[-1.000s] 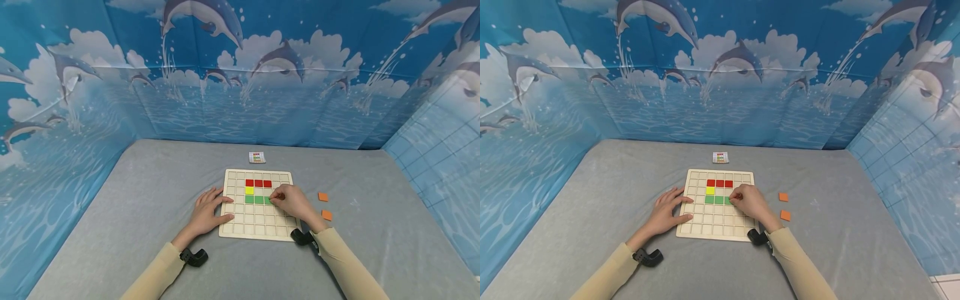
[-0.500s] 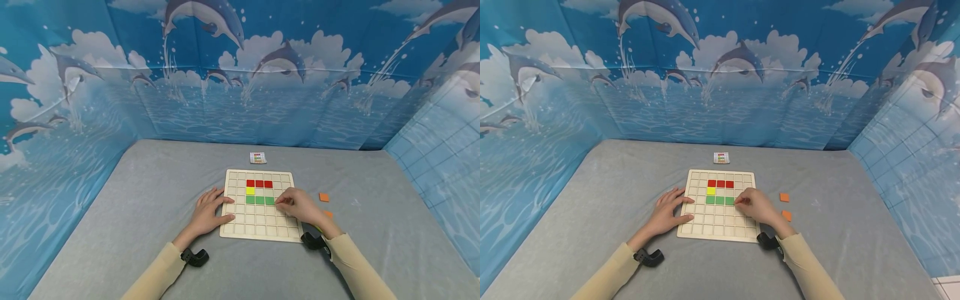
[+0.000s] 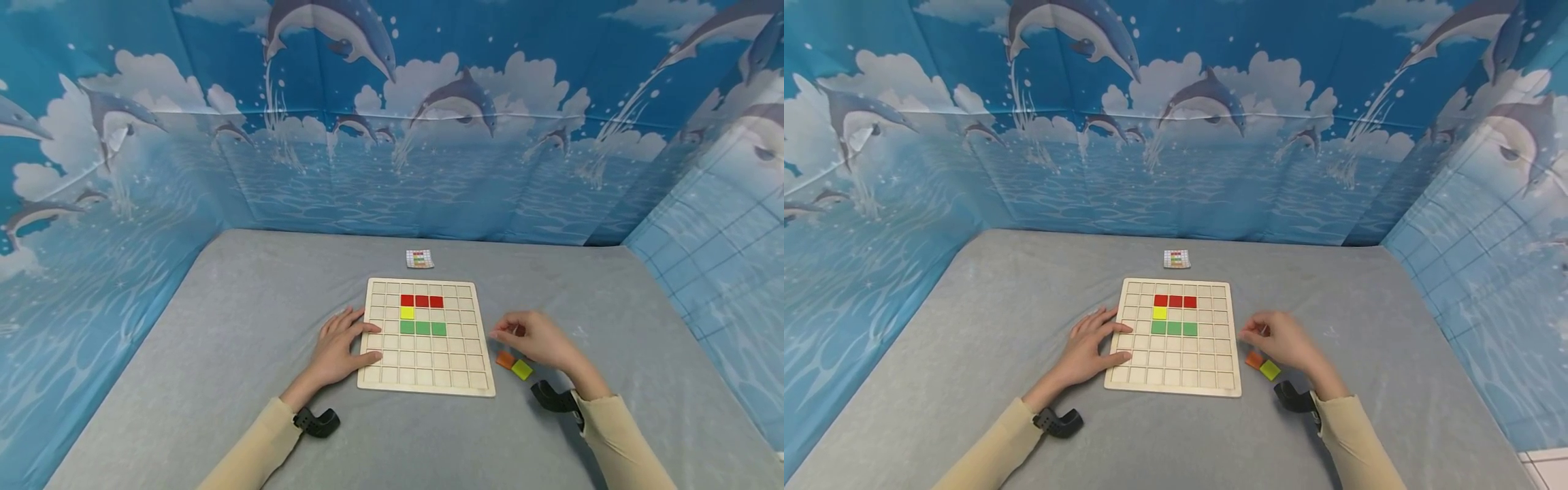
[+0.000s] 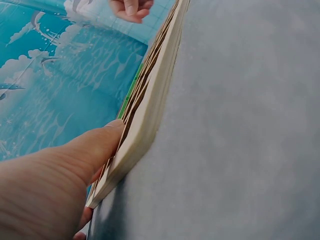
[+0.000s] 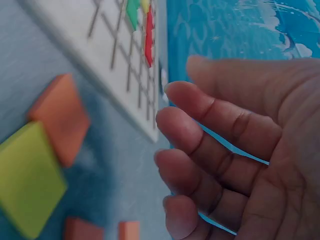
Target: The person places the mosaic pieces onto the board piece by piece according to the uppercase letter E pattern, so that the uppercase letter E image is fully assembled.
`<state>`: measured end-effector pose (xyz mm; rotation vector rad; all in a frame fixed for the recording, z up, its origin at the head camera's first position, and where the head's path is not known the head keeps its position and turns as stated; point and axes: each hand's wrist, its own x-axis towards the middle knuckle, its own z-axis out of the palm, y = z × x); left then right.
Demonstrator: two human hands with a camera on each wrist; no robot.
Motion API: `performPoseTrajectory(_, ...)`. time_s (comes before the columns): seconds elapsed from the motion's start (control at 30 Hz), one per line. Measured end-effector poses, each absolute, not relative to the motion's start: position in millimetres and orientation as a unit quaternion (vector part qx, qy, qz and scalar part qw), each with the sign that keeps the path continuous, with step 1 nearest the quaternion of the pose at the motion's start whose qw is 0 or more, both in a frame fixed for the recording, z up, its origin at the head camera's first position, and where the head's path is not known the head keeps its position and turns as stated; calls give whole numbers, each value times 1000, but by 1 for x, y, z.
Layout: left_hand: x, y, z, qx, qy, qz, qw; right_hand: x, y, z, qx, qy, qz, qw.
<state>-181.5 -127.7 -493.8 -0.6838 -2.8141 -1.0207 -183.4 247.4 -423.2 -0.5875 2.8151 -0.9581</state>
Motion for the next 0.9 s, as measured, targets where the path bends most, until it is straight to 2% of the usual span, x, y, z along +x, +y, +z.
performPoseTrajectory(0.47,-181,-128,-494,-226,-915,-331,42,-165,267,-430,-148,949,-246,132)
performPoseTrajectory(0.9,-181,-128,-493,-227,-914,-333,38,-158,271,-432,-129,955,-219,152)
